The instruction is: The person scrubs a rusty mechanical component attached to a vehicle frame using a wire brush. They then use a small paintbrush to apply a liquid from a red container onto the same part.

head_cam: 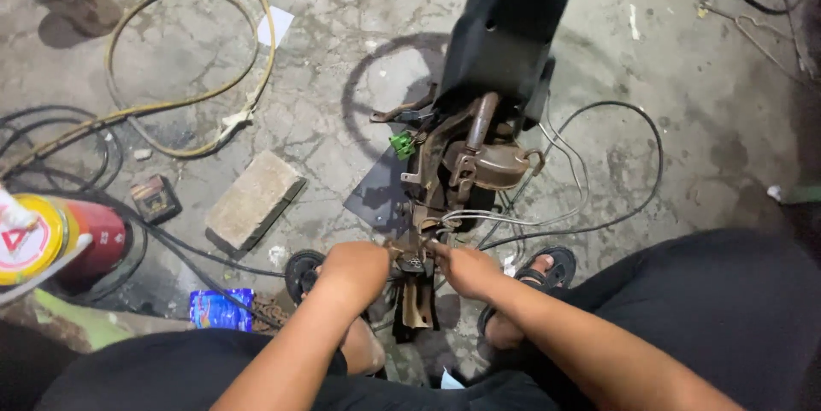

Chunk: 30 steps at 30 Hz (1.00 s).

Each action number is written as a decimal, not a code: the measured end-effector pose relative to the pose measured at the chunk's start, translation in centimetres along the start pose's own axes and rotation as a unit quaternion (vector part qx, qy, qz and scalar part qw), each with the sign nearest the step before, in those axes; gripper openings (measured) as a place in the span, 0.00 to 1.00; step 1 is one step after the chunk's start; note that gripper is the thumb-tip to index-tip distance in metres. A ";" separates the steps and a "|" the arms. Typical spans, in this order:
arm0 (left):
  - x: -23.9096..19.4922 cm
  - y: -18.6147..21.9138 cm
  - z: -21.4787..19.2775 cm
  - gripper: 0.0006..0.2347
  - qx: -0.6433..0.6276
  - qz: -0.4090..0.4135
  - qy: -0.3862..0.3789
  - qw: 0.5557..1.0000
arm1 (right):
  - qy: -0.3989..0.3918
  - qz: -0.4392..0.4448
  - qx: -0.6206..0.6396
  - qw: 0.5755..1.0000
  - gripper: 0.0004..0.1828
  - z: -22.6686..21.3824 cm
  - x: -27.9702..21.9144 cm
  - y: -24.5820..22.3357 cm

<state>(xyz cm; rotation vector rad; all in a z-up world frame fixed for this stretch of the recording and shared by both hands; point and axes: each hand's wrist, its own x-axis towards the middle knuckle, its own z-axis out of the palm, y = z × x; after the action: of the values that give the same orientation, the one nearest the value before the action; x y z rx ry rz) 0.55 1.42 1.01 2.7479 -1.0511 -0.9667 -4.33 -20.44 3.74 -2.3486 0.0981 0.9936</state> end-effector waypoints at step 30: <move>3.3 0.0 3.9 0.09 0.020 -0.044 -0.021 0.999 | -0.001 -0.002 -0.119 0.993 0.21 3.5 5.6 3.6</move>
<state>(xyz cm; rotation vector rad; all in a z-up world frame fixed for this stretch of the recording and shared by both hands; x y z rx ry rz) 0.28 0.06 -3.94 2.8405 -0.9722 -1.0291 -3.53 -20.68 -3.75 -2.5615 -0.0273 1.0573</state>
